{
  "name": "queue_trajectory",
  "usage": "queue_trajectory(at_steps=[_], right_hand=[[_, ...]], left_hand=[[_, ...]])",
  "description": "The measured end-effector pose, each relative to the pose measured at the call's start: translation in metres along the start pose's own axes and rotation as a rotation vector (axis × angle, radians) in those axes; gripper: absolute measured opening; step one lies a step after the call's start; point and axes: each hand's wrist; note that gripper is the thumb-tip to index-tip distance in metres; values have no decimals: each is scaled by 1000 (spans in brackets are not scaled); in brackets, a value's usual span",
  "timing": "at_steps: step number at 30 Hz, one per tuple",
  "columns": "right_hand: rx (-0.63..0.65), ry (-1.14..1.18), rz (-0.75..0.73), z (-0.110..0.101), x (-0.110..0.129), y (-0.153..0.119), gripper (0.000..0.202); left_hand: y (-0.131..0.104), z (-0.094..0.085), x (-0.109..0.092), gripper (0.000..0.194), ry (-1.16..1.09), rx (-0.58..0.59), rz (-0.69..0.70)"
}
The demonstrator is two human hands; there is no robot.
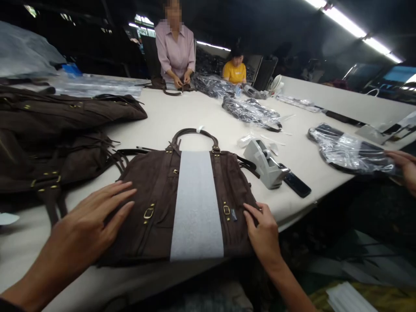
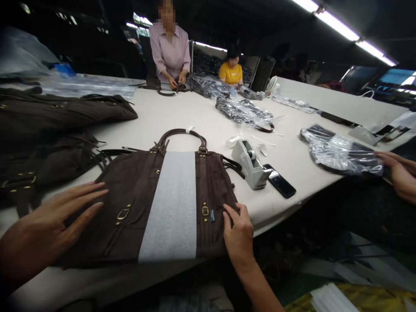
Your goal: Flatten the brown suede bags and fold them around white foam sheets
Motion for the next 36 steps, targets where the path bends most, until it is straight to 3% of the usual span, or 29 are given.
queue_trajectory(at_steps=[2,4,6,9,14,19,24,28,32,36], right_hand=[[11,3,-23,6,2,15,29],[40,0,-15,7,3,26,29],[59,-3,14,4,3,28,29],[29,-47,37,-2,1,17,32],[-84,-153,2,-1,-9,-11,39],[-115,-125,56,0,-15,-13,44],[-25,-169,110,-7,-9,-5,53],[-73,-97,89,-7,0,0,46],[-88,21,-41,7,11,24,41],[-65,88,-116,54,26,93,33]], left_hand=[[23,4,-18,37,-102,7,115],[28,16,-26,39,-110,83,219],[17,30,-25,48,-74,182,228],[-11,39,-21,59,-44,264,118],[-32,20,-32,60,24,247,48],[-46,-2,-33,54,131,265,19],[-64,-16,-13,63,68,400,154],[-65,-13,4,52,40,420,234],[-58,8,38,64,76,285,333],[-20,43,93,61,162,168,343]])
Point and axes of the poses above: each hand's wrist, its own y-axis towards the middle knuckle, its own z-axis out of the palm, x = y × z, and after that the axes turned 11 degrees about z, right-handed
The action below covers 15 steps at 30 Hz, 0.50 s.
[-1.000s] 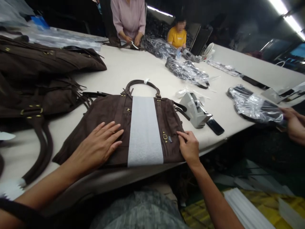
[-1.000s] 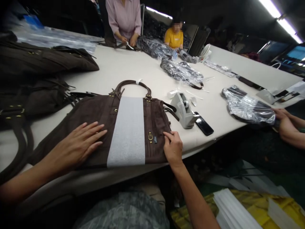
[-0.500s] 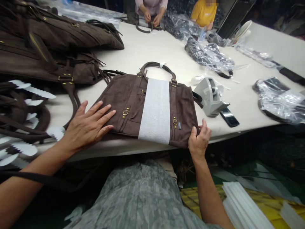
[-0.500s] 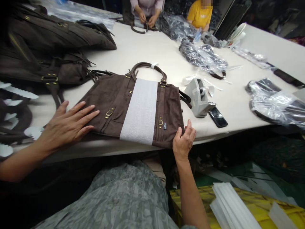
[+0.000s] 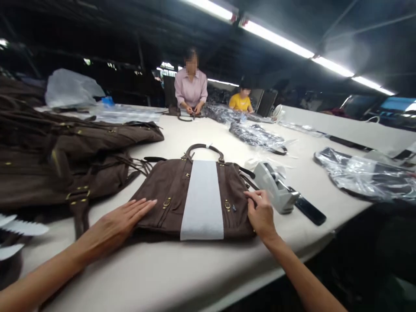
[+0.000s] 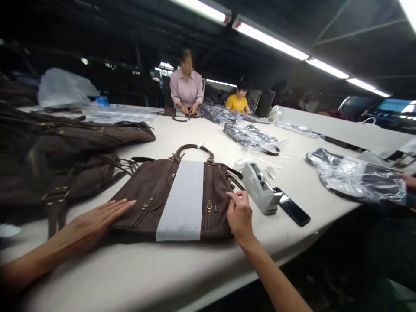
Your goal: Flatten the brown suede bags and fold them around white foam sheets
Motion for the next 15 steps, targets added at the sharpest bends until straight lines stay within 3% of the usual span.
queue_trajectory(at_steps=[3,5,7,9,12,15], right_hand=[[49,-37,51,49,2,70,33],[121,-105,124,76,3,109,33],[175,-187,160,93,2,131,33],[156,-263,64,99,0,134,35],[107,-295,-291,88,0,109,38],[298,-316,-650,70,2,78,48]], left_hand=[[37,13,36,61,7,5,-37],[59,15,47,61,-6,17,-69],[72,19,50,62,-12,26,-55],[77,25,47,71,24,14,-21],[76,36,39,69,140,-22,23],[74,50,36,77,217,10,79]])
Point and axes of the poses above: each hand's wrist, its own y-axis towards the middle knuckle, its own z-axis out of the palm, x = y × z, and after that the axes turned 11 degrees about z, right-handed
